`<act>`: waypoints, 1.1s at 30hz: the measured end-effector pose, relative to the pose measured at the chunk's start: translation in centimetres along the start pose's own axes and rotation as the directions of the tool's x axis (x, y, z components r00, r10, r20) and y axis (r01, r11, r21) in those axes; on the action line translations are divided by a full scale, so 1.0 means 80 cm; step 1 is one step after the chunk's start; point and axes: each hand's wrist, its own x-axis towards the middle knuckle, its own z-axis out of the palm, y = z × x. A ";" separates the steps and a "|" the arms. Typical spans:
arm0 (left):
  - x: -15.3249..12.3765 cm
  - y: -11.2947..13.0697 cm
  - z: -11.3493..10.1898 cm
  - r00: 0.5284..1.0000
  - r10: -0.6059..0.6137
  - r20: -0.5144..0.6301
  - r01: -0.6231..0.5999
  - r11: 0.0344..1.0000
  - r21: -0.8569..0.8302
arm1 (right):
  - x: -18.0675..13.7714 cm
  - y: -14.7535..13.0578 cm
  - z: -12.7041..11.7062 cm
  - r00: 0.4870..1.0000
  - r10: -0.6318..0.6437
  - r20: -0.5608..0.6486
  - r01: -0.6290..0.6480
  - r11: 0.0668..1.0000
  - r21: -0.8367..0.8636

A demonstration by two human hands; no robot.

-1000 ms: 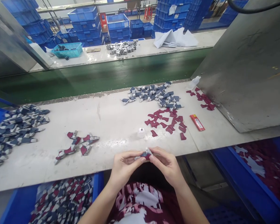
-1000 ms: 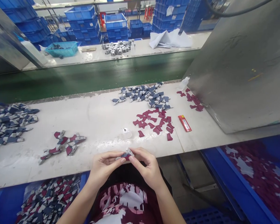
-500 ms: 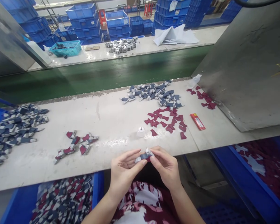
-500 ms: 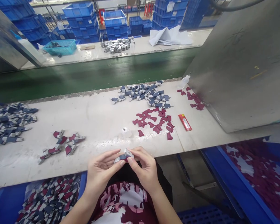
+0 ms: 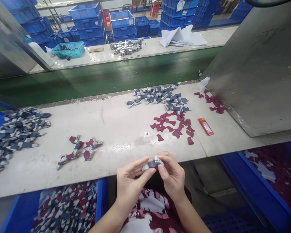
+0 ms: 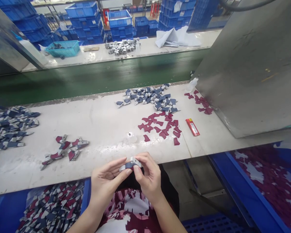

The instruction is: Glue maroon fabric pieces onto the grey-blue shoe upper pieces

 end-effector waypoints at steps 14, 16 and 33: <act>-0.004 0.002 -0.003 0.999 0.039 -0.025 -0.038 0.999 0.038 | 0.006 -0.010 -0.016 0.993 -0.013 0.121 0.009 0.999 0.030; -0.006 0.002 -0.002 0.999 0.048 -0.021 -0.047 0.999 0.023 | 0.005 -0.011 -0.014 0.994 -0.023 0.105 0.017 0.998 0.056; -0.008 -0.005 0.001 0.995 0.078 -0.058 -0.074 0.995 0.063 | 0.000 -0.002 0.000 1.000 -0.001 0.010 0.001 1.000 0.012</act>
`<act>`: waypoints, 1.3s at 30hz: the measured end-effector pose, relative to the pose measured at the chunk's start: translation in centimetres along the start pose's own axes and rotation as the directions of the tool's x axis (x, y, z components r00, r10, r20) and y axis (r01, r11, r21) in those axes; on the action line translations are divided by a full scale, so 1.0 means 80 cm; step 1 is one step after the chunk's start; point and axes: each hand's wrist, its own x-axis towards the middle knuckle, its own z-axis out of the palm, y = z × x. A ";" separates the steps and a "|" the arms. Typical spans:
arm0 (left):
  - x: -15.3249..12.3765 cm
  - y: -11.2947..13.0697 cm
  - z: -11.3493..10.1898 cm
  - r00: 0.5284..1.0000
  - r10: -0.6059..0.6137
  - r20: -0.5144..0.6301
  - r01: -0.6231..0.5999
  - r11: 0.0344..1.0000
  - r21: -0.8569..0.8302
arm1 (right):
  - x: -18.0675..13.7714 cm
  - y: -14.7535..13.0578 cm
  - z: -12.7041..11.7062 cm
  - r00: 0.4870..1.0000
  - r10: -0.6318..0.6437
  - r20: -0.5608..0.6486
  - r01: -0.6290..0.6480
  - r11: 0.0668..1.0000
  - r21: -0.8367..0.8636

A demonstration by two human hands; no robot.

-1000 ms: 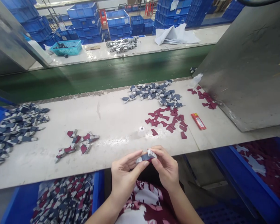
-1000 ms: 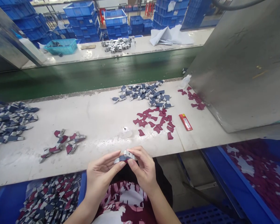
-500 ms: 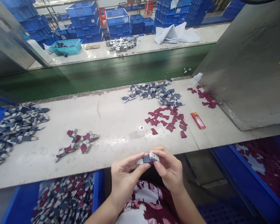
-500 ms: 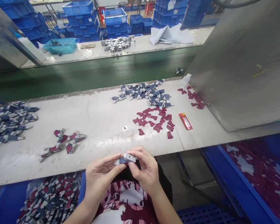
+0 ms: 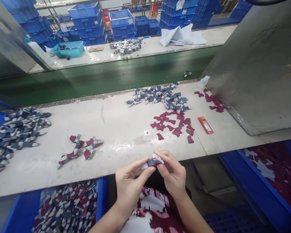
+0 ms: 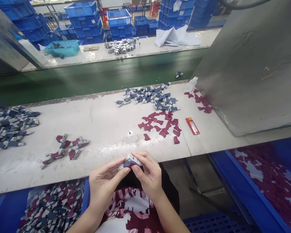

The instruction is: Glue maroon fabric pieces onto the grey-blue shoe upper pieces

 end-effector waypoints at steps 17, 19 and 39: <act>0.005 0.011 -0.004 0.974 0.222 0.037 -0.224 0.972 0.073 | 0.006 -0.011 -0.004 0.992 0.018 0.123 -0.038 0.986 0.165; 0.007 0.011 -0.006 0.966 0.254 0.051 -0.258 0.961 0.095 | 0.007 -0.013 -0.005 0.989 0.011 0.148 -0.034 0.988 0.149; 0.003 0.007 0.003 0.951 0.308 0.005 -0.308 0.949 0.064 | -0.002 -0.023 0.011 0.993 -0.090 0.074 0.098 0.990 -0.100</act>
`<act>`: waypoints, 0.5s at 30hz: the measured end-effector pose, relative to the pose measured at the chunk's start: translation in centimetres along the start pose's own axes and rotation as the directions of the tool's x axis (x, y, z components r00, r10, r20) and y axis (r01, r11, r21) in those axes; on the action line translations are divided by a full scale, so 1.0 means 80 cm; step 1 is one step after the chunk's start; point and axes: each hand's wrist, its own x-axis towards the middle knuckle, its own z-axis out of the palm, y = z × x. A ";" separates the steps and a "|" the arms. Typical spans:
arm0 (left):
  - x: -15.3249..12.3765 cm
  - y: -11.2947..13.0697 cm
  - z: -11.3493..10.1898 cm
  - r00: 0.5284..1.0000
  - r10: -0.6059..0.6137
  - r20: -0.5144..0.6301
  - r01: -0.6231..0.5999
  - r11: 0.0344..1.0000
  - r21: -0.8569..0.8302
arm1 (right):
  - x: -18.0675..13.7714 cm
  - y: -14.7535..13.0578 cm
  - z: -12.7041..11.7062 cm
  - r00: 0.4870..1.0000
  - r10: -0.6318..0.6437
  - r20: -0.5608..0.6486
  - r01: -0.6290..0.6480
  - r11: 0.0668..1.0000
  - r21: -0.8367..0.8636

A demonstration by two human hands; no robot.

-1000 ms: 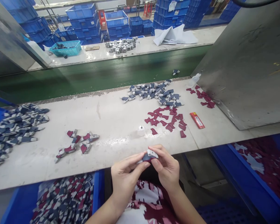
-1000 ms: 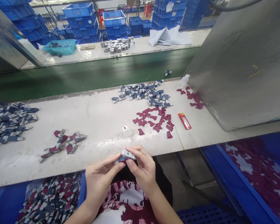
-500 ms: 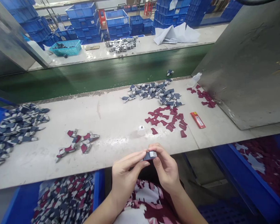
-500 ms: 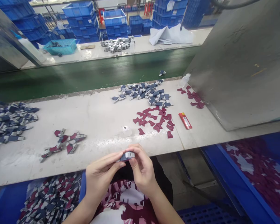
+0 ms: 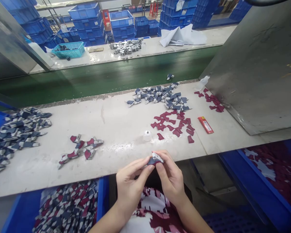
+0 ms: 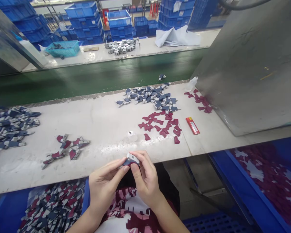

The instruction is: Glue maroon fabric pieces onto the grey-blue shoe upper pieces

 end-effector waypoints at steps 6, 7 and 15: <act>-0.004 0.000 -0.001 0.998 0.058 0.012 -0.059 0.998 0.032 | -0.001 -0.003 0.005 0.999 0.030 -0.040 -0.028 0.998 0.053; -0.005 -0.001 -0.001 0.997 0.075 0.018 -0.076 0.996 0.041 | -0.002 -0.004 0.006 0.998 0.035 -0.053 -0.032 0.998 0.059; -0.004 -0.003 0.000 0.995 0.099 -0.016 -0.098 0.993 0.063 | -0.001 -0.005 0.009 0.994 0.072 -0.082 -0.064 0.993 0.095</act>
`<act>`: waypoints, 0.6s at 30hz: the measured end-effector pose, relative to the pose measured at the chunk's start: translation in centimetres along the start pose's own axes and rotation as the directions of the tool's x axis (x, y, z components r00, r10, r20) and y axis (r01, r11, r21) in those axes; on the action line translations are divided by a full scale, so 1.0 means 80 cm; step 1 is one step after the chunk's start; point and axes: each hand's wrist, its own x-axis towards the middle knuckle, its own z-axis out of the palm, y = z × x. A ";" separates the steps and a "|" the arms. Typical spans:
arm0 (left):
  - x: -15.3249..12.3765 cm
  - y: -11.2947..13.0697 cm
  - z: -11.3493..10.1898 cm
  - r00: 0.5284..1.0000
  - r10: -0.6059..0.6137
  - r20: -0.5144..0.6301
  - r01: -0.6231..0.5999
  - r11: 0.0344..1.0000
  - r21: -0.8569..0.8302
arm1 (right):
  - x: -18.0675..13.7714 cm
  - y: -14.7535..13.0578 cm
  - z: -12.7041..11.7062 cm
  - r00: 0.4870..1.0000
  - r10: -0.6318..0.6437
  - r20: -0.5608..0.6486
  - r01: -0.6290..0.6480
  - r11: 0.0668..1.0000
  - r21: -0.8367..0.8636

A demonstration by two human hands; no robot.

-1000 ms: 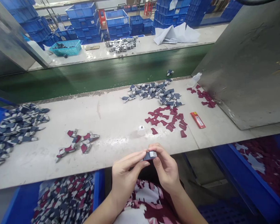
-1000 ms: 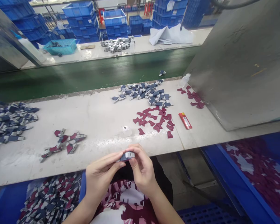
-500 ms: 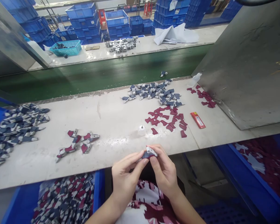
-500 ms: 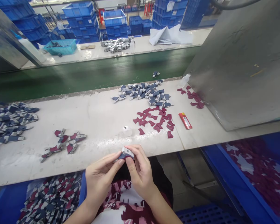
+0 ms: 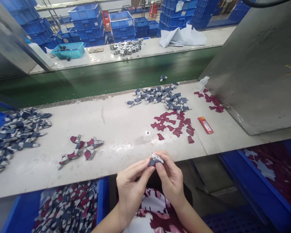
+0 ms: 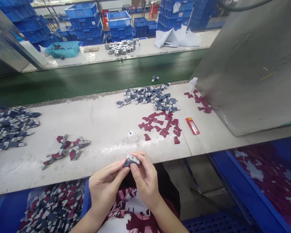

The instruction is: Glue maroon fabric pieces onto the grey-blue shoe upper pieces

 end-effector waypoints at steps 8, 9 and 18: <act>0.000 -0.001 -0.003 0.999 0.034 -0.001 -0.034 0.999 0.032 | 0.002 0.003 -0.002 0.999 -0.002 0.035 0.000 0.999 0.051; 0.000 -0.001 -0.003 0.999 0.044 -0.001 -0.044 0.998 0.037 | 0.002 0.003 -0.001 0.999 0.004 0.036 -0.006 0.998 0.056; -0.003 0.000 -0.004 0.997 0.071 -0.014 -0.070 0.995 0.070 | -0.001 0.006 0.002 1.000 0.018 -0.001 -0.018 0.996 0.088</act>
